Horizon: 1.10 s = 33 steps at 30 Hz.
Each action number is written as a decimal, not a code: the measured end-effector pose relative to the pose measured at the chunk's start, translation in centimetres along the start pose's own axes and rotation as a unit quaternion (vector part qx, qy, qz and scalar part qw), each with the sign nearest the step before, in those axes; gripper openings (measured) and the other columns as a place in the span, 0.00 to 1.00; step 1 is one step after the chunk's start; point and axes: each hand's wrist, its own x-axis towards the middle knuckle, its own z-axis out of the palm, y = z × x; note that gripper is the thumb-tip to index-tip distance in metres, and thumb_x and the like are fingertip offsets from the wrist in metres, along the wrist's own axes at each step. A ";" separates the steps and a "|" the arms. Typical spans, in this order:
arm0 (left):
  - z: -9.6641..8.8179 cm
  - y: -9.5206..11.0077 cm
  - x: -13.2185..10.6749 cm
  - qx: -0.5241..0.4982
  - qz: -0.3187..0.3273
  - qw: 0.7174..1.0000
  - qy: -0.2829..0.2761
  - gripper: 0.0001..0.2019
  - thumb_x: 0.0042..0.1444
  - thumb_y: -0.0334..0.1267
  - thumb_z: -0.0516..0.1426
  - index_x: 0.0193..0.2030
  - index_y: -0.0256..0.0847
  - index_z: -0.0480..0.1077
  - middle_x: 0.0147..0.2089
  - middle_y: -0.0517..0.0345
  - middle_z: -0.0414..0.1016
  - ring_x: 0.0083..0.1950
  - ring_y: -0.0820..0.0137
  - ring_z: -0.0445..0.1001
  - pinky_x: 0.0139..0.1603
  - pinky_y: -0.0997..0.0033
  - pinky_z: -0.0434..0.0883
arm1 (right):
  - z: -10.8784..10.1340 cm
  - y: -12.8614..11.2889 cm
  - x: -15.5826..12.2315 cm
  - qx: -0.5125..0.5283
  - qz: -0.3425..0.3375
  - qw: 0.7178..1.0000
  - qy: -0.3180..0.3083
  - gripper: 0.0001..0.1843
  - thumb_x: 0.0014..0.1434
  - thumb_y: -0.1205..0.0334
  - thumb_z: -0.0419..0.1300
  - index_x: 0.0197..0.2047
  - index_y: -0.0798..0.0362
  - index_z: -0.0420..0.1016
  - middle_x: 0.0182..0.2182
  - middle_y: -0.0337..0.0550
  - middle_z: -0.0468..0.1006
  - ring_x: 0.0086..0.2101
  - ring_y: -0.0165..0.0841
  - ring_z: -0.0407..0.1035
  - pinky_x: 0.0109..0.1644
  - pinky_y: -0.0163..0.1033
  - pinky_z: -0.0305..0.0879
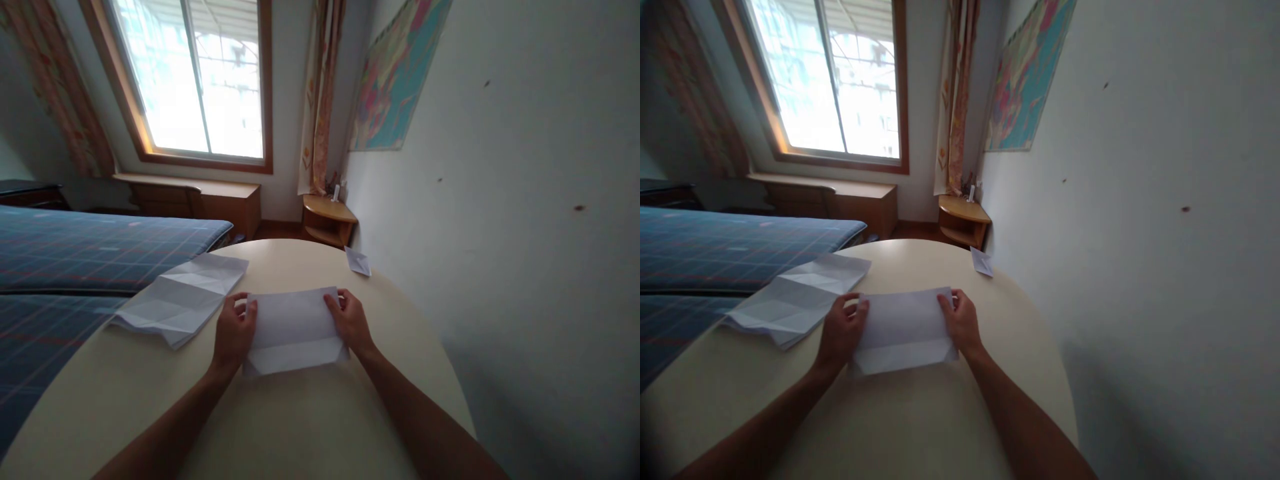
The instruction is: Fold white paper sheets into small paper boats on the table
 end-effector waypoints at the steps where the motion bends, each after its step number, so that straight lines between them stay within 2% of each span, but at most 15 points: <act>1: 0.1 -0.3 0.0 0.021 0.035 0.999 0.013 0.19 0.57 0.48 0.54 0.50 0.38 0.65 0.39 0.50 0.77 0.31 0.64 0.76 0.32 0.64 0.74 | -0.1 0.5 0.2 -0.018 0.005 1.000 -0.008 0.22 0.58 0.44 0.59 0.42 0.56 0.71 0.33 0.49 0.81 0.30 0.36 0.74 0.30 0.36 0.66; 3: 0.3 -0.6 -0.2 0.066 0.137 0.987 0.048 0.18 0.57 0.43 0.54 0.52 0.39 0.64 0.49 0.46 0.74 0.43 0.60 0.77 0.46 0.55 0.74 | -0.2 1.5 0.5 -0.063 0.021 0.997 -0.026 0.20 0.59 0.47 0.58 0.43 0.56 0.71 0.36 0.51 0.81 0.34 0.38 0.76 0.33 0.37 0.68; 5: 0.6 -0.7 -0.7 0.102 0.241 0.964 0.044 0.17 0.58 0.38 0.53 0.54 0.40 0.63 0.57 0.44 0.70 0.56 0.57 0.72 0.59 0.50 0.68 | -0.3 2.4 0.8 -0.109 0.037 0.993 -0.038 0.18 0.60 0.50 0.58 0.43 0.56 0.72 0.38 0.51 0.81 0.36 0.39 0.76 0.36 0.38 0.69; 6: 0.7 -0.7 -1.1 0.116 0.279 0.953 0.020 0.17 0.59 0.36 0.52 0.55 0.40 0.63 0.59 0.44 0.68 0.61 0.57 0.68 0.62 0.49 0.65 | -0.3 2.8 0.9 -0.124 0.043 0.990 -0.042 0.17 0.60 0.51 0.58 0.44 0.56 0.72 0.38 0.52 0.81 0.37 0.39 0.76 0.38 0.38 0.69; 8: 1.1 -0.9 -1.9 0.147 0.312 0.936 -0.063 0.18 0.60 0.34 0.51 0.58 0.42 0.61 0.62 0.46 0.67 0.64 0.59 0.66 0.64 0.50 0.64 | -0.5 3.2 1.0 -0.139 0.048 0.988 -0.044 0.15 0.60 0.53 0.57 0.45 0.56 0.71 0.40 0.52 0.81 0.39 0.39 0.76 0.40 0.39 0.70; 11: 1.8 -1.5 -2.9 0.188 0.310 0.918 -0.160 0.23 0.61 0.35 0.50 0.63 0.38 0.58 0.66 0.43 0.64 0.66 0.58 0.64 0.65 0.51 0.64 | -0.8 3.1 1.0 -0.162 0.050 0.985 -0.041 0.18 0.60 0.56 0.58 0.50 0.57 0.70 0.41 0.53 0.80 0.41 0.40 0.76 0.44 0.42 0.70; 13: 2.2 -2.0 -3.2 0.213 0.296 0.906 -0.213 0.25 0.61 0.37 0.50 0.65 0.35 0.57 0.67 0.42 0.63 0.68 0.58 0.61 0.67 0.52 0.62 | -1.0 2.4 0.8 -0.217 0.028 0.975 -0.021 0.22 0.59 0.58 0.59 0.55 0.57 0.68 0.44 0.54 0.78 0.43 0.42 0.75 0.48 0.45 0.69; 16: 2.5 -2.5 -3.5 0.247 0.284 0.889 -0.261 0.26 0.61 0.37 0.50 0.66 0.32 0.56 0.68 0.41 0.62 0.70 0.58 0.57 0.69 0.52 0.58 | -0.7 0.9 0.0 -0.307 -0.098 0.946 0.012 0.24 0.59 0.62 0.57 0.58 0.57 0.67 0.54 0.55 0.73 0.53 0.44 0.68 0.59 0.49 0.62; 18: 2.6 -2.5 -3.8 0.266 0.286 0.880 -0.271 0.27 0.62 0.38 0.50 0.66 0.31 0.57 0.68 0.41 0.61 0.71 0.58 0.55 0.70 0.52 0.57 | 0.2 -0.1 -1.0 -0.319 -0.181 0.930 -0.005 0.22 0.62 0.61 0.54 0.58 0.57 0.68 0.57 0.54 0.71 0.58 0.43 0.62 0.65 0.50 0.56; 19: 2.7 -2.4 -3.9 0.275 0.289 0.876 -0.272 0.27 0.62 0.38 0.49 0.66 0.30 0.57 0.68 0.40 0.61 0.71 0.58 0.55 0.69 0.53 0.57 | 0.8 -0.5 -1.6 -0.317 -0.193 0.928 -0.025 0.22 0.64 0.60 0.52 0.59 0.57 0.67 0.57 0.53 0.71 0.59 0.41 0.62 0.65 0.49 0.56; 22: 2.7 -2.3 -4.3 0.306 0.294 0.864 -0.269 0.25 0.64 0.40 0.48 0.65 0.30 0.59 0.69 0.40 0.60 0.71 0.57 0.56 0.69 0.52 0.58 | 2.8 -0.7 -3.3 -0.340 -0.185 0.915 -0.116 0.26 0.66 0.56 0.49 0.64 0.58 0.63 0.62 0.53 0.66 0.63 0.41 0.56 0.68 0.50 0.52; 26: 2.6 -2.2 -4.3 0.354 0.286 0.846 -0.279 0.25 0.66 0.40 0.44 0.67 0.32 0.58 0.70 0.42 0.57 0.72 0.58 0.54 0.69 0.53 0.57 | 4.1 -0.1 -4.4 -0.402 -0.140 0.875 -0.232 0.28 0.70 0.56 0.43 0.69 0.56 0.56 0.69 0.50 0.54 0.68 0.43 0.43 0.70 0.54 0.42; 29: 2.4 -2.2 -3.8 0.391 0.272 0.833 -0.282 0.26 0.66 0.40 0.44 0.69 0.33 0.56 0.72 0.42 0.53 0.72 0.58 0.51 0.69 0.52 0.56 | 3.8 0.0 -4.1 -0.424 -0.130 0.854 -0.272 0.29 0.70 0.53 0.43 0.71 0.52 0.52 0.70 0.47 0.49 0.69 0.43 0.40 0.70 0.54 0.38; 33: 2.0 -2.3 -3.2 0.437 0.248 0.823 -0.265 0.28 0.66 0.43 0.44 0.69 0.30 0.56 0.72 0.39 0.51 0.73 0.55 0.50 0.69 0.51 0.55 | 3.2 0.0 -3.6 -0.441 -0.112 0.847 -0.274 0.31 0.69 0.47 0.43 0.71 0.48 0.50 0.71 0.45 0.46 0.69 0.42 0.37 0.70 0.53 0.36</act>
